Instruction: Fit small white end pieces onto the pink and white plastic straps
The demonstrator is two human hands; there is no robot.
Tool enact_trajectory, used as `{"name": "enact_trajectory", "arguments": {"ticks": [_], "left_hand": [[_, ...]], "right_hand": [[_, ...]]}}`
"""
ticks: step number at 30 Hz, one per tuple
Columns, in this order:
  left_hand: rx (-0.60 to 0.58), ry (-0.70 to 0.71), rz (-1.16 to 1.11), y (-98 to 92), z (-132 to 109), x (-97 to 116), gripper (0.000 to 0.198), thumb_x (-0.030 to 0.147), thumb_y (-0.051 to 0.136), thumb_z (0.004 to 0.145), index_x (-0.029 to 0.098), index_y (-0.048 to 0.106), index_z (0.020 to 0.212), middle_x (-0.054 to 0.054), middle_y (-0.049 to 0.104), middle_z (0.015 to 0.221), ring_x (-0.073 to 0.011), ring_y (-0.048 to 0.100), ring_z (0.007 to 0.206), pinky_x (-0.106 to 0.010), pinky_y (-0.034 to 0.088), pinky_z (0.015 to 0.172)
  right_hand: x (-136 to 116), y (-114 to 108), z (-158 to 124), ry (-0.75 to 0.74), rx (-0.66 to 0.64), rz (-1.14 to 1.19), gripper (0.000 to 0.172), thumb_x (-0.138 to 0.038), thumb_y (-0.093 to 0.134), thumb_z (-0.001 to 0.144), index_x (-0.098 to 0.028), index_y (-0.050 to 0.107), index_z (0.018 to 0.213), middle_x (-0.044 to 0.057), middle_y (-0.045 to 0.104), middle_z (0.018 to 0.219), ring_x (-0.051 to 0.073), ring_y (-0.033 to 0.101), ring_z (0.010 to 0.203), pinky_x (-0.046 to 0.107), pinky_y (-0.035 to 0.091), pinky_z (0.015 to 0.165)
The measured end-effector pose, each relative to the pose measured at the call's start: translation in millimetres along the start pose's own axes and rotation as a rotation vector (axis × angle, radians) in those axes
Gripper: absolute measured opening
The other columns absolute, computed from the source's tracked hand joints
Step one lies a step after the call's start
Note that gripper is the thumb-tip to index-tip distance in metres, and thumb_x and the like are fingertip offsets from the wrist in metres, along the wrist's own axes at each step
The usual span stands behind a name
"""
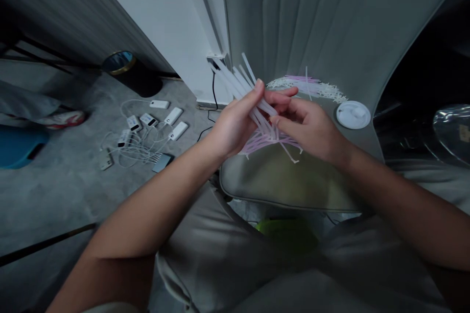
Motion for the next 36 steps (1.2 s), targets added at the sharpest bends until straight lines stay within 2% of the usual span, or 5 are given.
{"name": "enact_trajectory", "arguments": {"ticks": [10,16,21,27,36], "left_hand": [[-0.119,0.056,0.051,1.6,0.1,2.8,0.051,0.046,0.031,0.100,0.018,0.066,0.077,-0.003,0.069,0.122,-0.0255,0.058,0.124,-0.045,0.044,0.111],[-0.069,0.058,0.062,1.3,0.7,-0.1,0.052,0.057,0.040,0.095,0.016,0.059,0.069,-0.006,0.069,0.121,-0.0285,0.054,0.128,-0.047,0.042,0.110],[-0.027,0.102,0.132,-2.9,2.2,-3.1,0.054,0.060,0.042,0.093,0.015,0.060,0.068,-0.007,0.069,0.122,-0.0282,0.060,0.121,-0.043,0.047,0.103],[-0.032,0.143,0.297,-1.4,1.1,-3.2,0.051,0.057,0.047,0.092,0.015,0.061,0.065,-0.008,0.073,0.102,-0.0251,0.060,0.119,-0.035,0.046,0.100],[0.111,0.144,0.388,-10.2,-1.2,-6.1,0.053,0.057,0.056,0.086,0.016,0.050,0.054,-0.005,0.073,0.084,-0.0109,0.062,0.064,-0.024,0.048,0.060]], "right_hand": [[0.8,0.4,0.1,0.012,-0.025,0.043,0.012,-0.024,0.058,0.087,-0.015,0.064,0.092,0.003,0.064,0.089,0.014,0.059,0.077,0.028,0.047,0.069],[2.3,5.5,-1.6,-0.051,0.020,-0.091,0.013,-0.025,0.058,0.086,-0.015,0.065,0.092,0.002,0.066,0.090,0.014,0.060,0.082,0.028,0.047,0.075],[8.4,17.6,-1.9,-0.073,0.030,-0.178,0.033,-0.031,0.067,0.081,-0.019,0.062,0.112,0.004,0.069,0.100,0.020,0.063,0.093,0.034,0.048,0.082],[12.4,16.4,1.1,-0.011,0.089,-0.239,0.020,-0.037,0.063,0.081,-0.019,0.055,0.075,-0.001,0.060,0.071,0.016,0.057,0.069,0.030,0.041,0.063],[19.0,31.0,-1.8,-0.020,-0.030,-0.155,0.002,-0.021,0.052,0.078,-0.019,0.051,0.077,-0.001,0.055,0.072,0.013,0.052,0.067,0.028,0.039,0.062]]}}
Point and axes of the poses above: each hand's wrist, its own z-axis towards the middle knuckle, its own y-axis out of the palm, x = y × z, the point moved 6 cm from there along z, towards the middle knuckle
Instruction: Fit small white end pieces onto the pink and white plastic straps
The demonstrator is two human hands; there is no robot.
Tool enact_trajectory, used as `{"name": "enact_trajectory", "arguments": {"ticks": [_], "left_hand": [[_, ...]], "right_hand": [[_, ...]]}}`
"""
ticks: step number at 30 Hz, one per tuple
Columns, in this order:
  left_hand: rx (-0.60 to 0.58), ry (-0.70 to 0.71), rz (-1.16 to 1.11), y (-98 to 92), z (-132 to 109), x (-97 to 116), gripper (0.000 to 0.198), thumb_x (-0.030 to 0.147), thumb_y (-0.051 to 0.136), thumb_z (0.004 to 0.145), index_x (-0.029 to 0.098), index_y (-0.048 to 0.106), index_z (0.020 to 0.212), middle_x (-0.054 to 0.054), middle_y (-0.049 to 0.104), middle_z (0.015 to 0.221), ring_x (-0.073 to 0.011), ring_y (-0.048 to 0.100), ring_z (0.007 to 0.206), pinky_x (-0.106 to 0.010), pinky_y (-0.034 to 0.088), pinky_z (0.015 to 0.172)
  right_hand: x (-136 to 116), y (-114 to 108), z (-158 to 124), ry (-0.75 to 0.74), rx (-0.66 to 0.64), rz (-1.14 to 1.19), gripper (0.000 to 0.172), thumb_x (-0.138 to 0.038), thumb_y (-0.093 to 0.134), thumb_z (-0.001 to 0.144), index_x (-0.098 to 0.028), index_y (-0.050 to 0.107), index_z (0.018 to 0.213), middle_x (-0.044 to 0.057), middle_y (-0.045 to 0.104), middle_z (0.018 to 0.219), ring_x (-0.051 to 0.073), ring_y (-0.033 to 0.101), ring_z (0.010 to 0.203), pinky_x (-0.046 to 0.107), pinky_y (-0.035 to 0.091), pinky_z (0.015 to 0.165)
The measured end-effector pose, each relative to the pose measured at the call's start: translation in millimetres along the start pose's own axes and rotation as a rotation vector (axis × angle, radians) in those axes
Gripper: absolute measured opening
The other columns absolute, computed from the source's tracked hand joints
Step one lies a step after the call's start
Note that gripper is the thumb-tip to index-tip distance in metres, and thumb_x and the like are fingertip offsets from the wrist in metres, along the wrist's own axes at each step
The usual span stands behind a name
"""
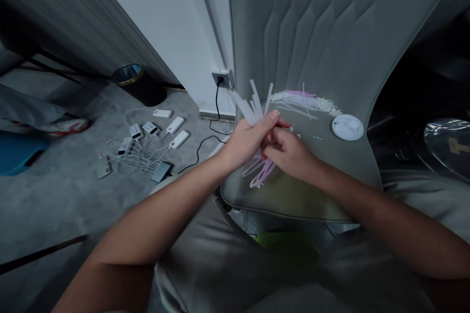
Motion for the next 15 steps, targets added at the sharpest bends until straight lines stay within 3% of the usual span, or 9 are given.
{"name": "enact_trajectory", "arguments": {"ticks": [4,10,15], "left_hand": [[0.075,0.015,-0.143,-5.6,4.5,-3.1,0.052,0.054,0.063,0.082,0.017,0.045,0.050,-0.007,0.072,0.081,-0.0130,0.064,0.069,-0.024,0.048,0.061],[0.125,0.058,-0.188,-17.6,11.6,3.1,0.049,0.052,0.062,0.083,0.018,0.044,0.053,-0.005,0.071,0.079,-0.0142,0.066,0.077,-0.028,0.050,0.076],[0.227,0.035,-0.162,-42.9,16.4,6.7,0.053,0.063,0.055,0.083,0.019,0.042,0.057,-0.005,0.070,0.083,-0.0153,0.066,0.078,-0.030,0.050,0.075]], "right_hand": [[-1.3,-0.7,-1.8,-0.014,0.008,-0.003,0.008,-0.028,0.053,0.084,-0.019,0.053,0.085,-0.002,0.055,0.077,0.012,0.050,0.067,0.026,0.037,0.061],[1.7,-15.3,-7.7,0.134,-0.026,-0.237,0.041,-0.049,0.057,0.084,-0.019,0.039,0.062,-0.006,0.036,0.056,0.009,0.035,0.054,0.026,0.024,0.051],[4.0,-39.5,-1.1,0.130,-0.055,-0.403,0.045,-0.052,0.048,0.089,-0.019,0.039,0.060,-0.004,0.037,0.057,0.010,0.035,0.055,0.027,0.024,0.053]]}}
Point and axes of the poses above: each hand's wrist, its own z-axis towards the middle knuckle, its own y-axis out of the palm, x = y × z, the point moved 6 cm from there along z, towards the middle knuckle
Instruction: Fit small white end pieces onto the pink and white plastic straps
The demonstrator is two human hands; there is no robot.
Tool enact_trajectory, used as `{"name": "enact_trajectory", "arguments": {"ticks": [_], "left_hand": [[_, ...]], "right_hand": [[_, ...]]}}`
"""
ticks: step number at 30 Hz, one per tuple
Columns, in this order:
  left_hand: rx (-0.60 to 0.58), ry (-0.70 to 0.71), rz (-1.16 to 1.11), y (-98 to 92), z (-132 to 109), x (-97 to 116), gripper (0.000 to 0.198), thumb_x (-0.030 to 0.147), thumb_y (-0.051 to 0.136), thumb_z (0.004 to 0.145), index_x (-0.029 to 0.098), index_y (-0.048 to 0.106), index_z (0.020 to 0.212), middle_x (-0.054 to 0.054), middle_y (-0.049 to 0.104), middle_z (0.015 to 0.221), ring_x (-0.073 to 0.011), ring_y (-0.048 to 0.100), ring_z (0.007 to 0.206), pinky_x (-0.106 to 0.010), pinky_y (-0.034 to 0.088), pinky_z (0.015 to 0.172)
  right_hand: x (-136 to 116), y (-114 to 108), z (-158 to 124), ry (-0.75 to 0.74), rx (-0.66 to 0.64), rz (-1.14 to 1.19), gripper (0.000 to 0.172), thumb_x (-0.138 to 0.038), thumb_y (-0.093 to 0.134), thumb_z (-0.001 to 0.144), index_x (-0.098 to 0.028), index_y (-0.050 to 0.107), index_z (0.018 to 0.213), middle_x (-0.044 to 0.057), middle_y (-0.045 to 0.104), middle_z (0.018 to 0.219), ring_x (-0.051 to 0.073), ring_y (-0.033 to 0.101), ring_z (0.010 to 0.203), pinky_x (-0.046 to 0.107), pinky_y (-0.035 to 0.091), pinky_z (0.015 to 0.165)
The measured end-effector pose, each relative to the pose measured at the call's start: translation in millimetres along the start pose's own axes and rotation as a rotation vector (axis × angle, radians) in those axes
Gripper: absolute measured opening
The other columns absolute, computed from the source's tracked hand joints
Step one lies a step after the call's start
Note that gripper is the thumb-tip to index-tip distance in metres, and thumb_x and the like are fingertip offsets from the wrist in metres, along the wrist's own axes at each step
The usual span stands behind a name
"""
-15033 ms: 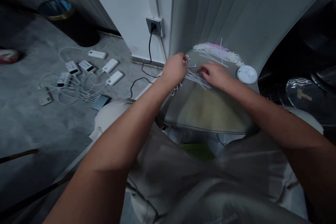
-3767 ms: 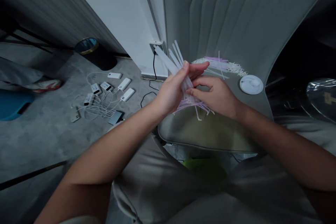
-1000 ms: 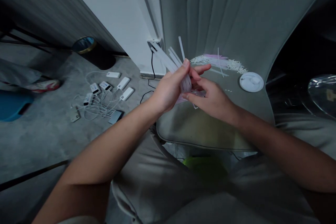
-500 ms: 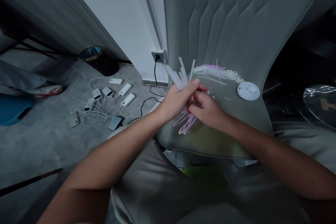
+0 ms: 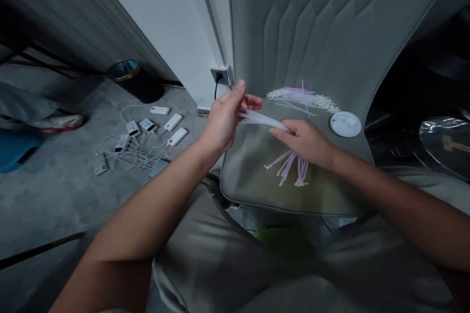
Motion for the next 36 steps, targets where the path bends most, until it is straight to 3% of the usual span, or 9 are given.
{"name": "enact_trajectory", "arguments": {"ticks": [4,7,12,20,23,36], "left_hand": [[0.083,0.015,0.000,-23.1,6.5,4.7,0.050,0.068,0.054,0.081,0.020,0.051,0.066,-0.006,0.071,0.089,-0.0172,0.066,0.083,-0.029,0.049,0.071],[0.110,-0.015,0.002,-37.1,9.4,2.5,0.050,0.067,0.050,0.084,0.019,0.053,0.070,-0.006,0.070,0.091,-0.0171,0.066,0.084,-0.030,0.049,0.073],[0.134,-0.008,0.030,-54.6,12.5,0.4,0.052,0.069,0.047,0.085,0.019,0.055,0.071,-0.007,0.069,0.094,-0.0214,0.065,0.089,-0.035,0.048,0.077],[0.158,0.021,0.120,-74.4,11.7,-1.9,0.062,0.080,0.044,0.077,0.020,0.058,0.072,-0.009,0.071,0.099,-0.0252,0.066,0.097,-0.037,0.049,0.078],[0.170,0.028,0.149,-78.1,9.9,-3.5,0.064,0.084,0.044,0.072,0.022,0.059,0.072,-0.010,0.072,0.101,-0.0256,0.066,0.097,-0.035,0.049,0.075],[0.146,0.060,0.138,-76.0,5.0,-2.6,0.061,0.080,0.046,0.076,0.021,0.062,0.070,-0.011,0.073,0.097,-0.0245,0.067,0.089,-0.037,0.047,0.076]], "right_hand": [[9.0,-34.3,15.4,-0.005,0.043,-0.194,0.046,-0.051,0.049,0.088,-0.020,0.037,0.057,-0.003,0.038,0.056,0.011,0.035,0.055,0.029,0.024,0.055],[14.6,-59.3,27.7,0.061,0.062,-0.267,0.044,-0.052,0.049,0.088,-0.020,0.044,0.059,-0.002,0.039,0.053,0.012,0.037,0.053,0.030,0.024,0.054],[20.1,-76.6,44.5,0.096,0.075,-0.351,0.040,-0.047,0.052,0.087,-0.020,0.048,0.058,-0.001,0.043,0.053,0.013,0.041,0.054,0.030,0.028,0.056],[34.3,-65.4,56.1,0.144,0.074,-0.379,0.032,-0.044,0.056,0.084,-0.020,0.055,0.063,0.000,0.048,0.055,0.014,0.044,0.056,0.029,0.030,0.056],[38.6,-60.7,59.5,0.137,0.003,-0.465,0.029,-0.042,0.062,0.079,-0.020,0.055,0.062,0.001,0.049,0.055,0.015,0.044,0.056,0.029,0.029,0.057],[43.8,-67.5,62.5,0.141,0.024,-0.571,0.012,-0.025,0.062,0.072,-0.020,0.056,0.064,-0.001,0.044,0.052,0.015,0.043,0.055,0.030,0.028,0.058]]}}
Point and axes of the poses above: each hand's wrist, its own z-axis towards the middle knuckle, its own y-axis out of the palm, x = y × z, the point moved 6 cm from there along z, towards the middle knuckle
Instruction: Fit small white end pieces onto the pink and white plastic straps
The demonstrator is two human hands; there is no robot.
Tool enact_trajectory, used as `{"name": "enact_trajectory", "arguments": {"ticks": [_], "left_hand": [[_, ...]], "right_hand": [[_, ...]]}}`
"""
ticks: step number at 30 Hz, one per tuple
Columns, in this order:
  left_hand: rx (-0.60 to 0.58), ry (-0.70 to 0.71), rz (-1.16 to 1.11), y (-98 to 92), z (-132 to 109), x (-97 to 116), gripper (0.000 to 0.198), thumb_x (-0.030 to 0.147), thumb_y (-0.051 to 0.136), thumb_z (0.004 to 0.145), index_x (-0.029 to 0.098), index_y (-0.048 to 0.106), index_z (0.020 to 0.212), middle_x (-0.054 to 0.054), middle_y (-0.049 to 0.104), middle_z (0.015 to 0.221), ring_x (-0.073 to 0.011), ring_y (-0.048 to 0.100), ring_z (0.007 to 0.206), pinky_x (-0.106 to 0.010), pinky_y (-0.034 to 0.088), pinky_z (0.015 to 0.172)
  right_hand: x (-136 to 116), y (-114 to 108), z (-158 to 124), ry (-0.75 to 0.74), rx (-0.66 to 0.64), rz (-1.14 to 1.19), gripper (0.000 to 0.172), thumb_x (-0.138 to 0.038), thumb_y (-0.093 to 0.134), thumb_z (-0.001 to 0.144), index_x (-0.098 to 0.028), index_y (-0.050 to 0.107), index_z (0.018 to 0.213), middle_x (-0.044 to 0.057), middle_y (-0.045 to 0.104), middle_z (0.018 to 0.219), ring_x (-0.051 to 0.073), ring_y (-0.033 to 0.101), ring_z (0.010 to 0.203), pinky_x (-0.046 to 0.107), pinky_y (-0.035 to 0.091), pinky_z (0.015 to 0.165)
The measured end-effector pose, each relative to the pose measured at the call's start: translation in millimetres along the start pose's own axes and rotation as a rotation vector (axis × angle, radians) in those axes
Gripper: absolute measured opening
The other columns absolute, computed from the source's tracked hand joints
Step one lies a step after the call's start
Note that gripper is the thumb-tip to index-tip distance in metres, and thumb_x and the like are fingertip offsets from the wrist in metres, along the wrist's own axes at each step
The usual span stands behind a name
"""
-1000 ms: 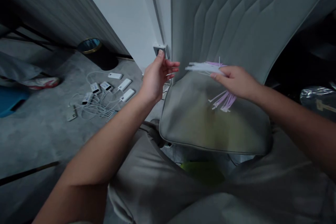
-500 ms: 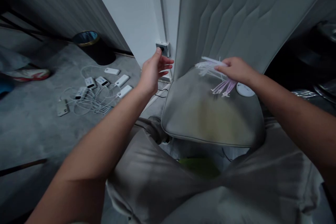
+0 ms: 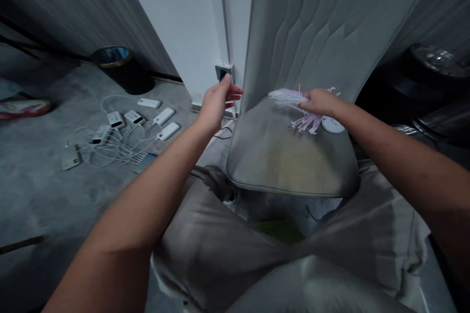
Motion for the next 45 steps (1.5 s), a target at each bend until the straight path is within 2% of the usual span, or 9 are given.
{"name": "enact_trajectory", "arguments": {"ticks": [4,9,17,23,28,31,34,40,45], "left_hand": [[-0.016,0.009,0.010,3.0,-1.9,0.3,0.059,0.079,0.049,0.075,0.022,0.063,0.070,-0.011,0.073,0.095,-0.0249,0.067,0.088,-0.038,0.047,0.075],[-0.032,0.020,0.041,5.0,-2.3,1.1,0.059,0.079,0.049,0.075,0.022,0.063,0.071,-0.010,0.073,0.097,-0.0243,0.066,0.089,-0.036,0.048,0.075],[-0.083,0.023,0.189,9.1,-3.2,0.1,0.051,0.069,0.051,0.081,0.021,0.067,0.075,-0.010,0.072,0.097,-0.0245,0.064,0.092,-0.037,0.046,0.081],[-0.036,0.096,0.645,-4.4,5.4,-11.2,0.045,0.060,0.052,0.083,0.019,0.069,0.084,-0.009,0.068,0.084,-0.0258,0.060,0.086,-0.037,0.044,0.083],[-0.041,0.040,0.994,-18.2,11.0,-21.4,0.047,0.059,0.050,0.083,0.019,0.068,0.098,-0.015,0.066,0.105,-0.0349,0.058,0.103,-0.044,0.042,0.092],[-0.075,0.009,1.077,-20.0,10.3,-25.7,0.047,0.054,0.050,0.083,0.017,0.066,0.108,-0.017,0.065,0.114,-0.0362,0.057,0.109,-0.046,0.041,0.095],[-0.140,0.079,1.138,-14.2,5.3,-26.3,0.052,0.052,0.047,0.085,0.015,0.063,0.117,-0.019,0.061,0.124,-0.0357,0.054,0.115,-0.046,0.039,0.100],[-0.187,0.195,1.181,-6.9,-7.3,-18.9,0.056,0.056,0.044,0.087,0.018,0.059,0.126,-0.016,0.059,0.129,-0.0335,0.055,0.114,-0.044,0.040,0.100],[-0.202,0.097,1.264,-12.8,-4.3,-24.1,0.056,0.055,0.047,0.087,0.018,0.057,0.129,-0.015,0.058,0.132,-0.0329,0.058,0.110,-0.044,0.041,0.100]], "right_hand": [[-2.5,-2.6,-3.2,-0.013,0.020,-0.023,0.008,-0.022,0.060,0.072,-0.020,0.058,0.065,0.001,0.049,0.054,0.018,0.050,0.062,0.030,0.030,0.061],[-2.8,-16.5,-18.4,0.006,0.055,-0.008,0.012,-0.028,0.058,0.076,-0.020,0.058,0.067,0.001,0.049,0.056,0.017,0.048,0.061,0.030,0.030,0.060],[18.9,-55.4,-72.0,0.083,0.173,0.066,0.023,-0.029,0.059,0.078,-0.019,0.049,0.061,-0.002,0.042,0.054,0.011,0.039,0.055,0.029,0.028,0.055],[48.6,-75.3,-112.3,0.179,0.269,0.138,0.024,-0.032,0.061,0.082,-0.016,0.052,0.066,-0.003,0.040,0.054,0.006,0.036,0.053,0.028,0.026,0.053],[69.4,-86.0,-132.8,0.268,0.408,0.280,0.025,-0.032,0.061,0.082,-0.014,0.054,0.067,-0.003,0.044,0.054,0.003,0.036,0.049,0.027,0.027,0.050],[77.7,-89.3,-138.7,0.261,0.497,0.353,0.026,-0.032,0.062,0.081,-0.012,0.055,0.067,-0.001,0.048,0.054,0.002,0.039,0.049,0.026,0.028,0.049],[86.9,-87.2,-141.6,0.234,0.549,0.404,0.027,-0.030,0.062,0.081,-0.012,0.054,0.063,0.000,0.048,0.053,0.001,0.039,0.047,0.026,0.028,0.047],[109.8,-70.8,-141.2,0.248,0.406,0.404,0.020,-0.020,0.062,0.079,-0.013,0.053,0.062,-0.003,0.046,0.050,0.001,0.038,0.046,0.026,0.027,0.046],[126.6,-75.1,-144.1,0.273,0.497,0.418,0.034,-0.037,0.064,0.081,-0.011,0.055,0.061,-0.004,0.046,0.049,-0.002,0.037,0.045,0.025,0.025,0.047]]}}
Point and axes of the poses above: each hand's wrist, its own z-axis towards the middle knuckle, its own y-axis out of the palm, x = y × z, the point moved 6 cm from there along z, towards the middle knuckle
